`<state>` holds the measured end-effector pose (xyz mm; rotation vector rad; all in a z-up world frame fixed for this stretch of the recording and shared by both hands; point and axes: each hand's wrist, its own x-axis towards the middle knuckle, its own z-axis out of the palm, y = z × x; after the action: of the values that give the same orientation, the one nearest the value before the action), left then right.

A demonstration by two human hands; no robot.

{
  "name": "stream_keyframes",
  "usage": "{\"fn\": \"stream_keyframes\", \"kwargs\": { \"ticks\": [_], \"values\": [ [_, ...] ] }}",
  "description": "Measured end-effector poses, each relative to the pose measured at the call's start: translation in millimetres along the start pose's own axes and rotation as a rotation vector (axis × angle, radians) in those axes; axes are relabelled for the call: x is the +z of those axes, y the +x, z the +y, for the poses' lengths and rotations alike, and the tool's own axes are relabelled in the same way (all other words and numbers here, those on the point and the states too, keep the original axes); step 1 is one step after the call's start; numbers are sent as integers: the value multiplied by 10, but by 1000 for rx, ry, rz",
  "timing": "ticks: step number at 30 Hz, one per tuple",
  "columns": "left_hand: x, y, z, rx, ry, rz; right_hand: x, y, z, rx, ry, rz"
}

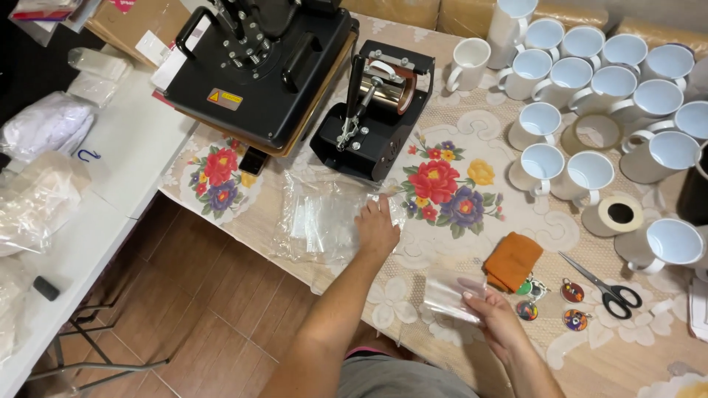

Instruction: A person prepares a ceramic mug for printing by cleaning it with a cloth and then placing it into a mug heat press machine.

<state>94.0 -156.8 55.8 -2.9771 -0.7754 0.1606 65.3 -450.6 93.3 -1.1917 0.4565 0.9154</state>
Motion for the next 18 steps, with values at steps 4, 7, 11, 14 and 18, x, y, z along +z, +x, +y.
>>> {"fn": "stream_keyframes", "kwargs": {
  "ticks": [4,7,11,14,18],
  "values": [
    [72,58,54,65,56,128,159,5,-73,-59,-53,-14],
    [-15,77,76,231,129,9,80,247,122,-146,-114,-23],
    [-320,215,126,254,152,-182,220,563,39,-273,-173,28],
    [739,665,-7,244,-2,220,564,516,-87,-497,-173,24],
    [-367,109,-265,247,-279,55,995,594,-135,-569,-223,-3]
  ]
}}
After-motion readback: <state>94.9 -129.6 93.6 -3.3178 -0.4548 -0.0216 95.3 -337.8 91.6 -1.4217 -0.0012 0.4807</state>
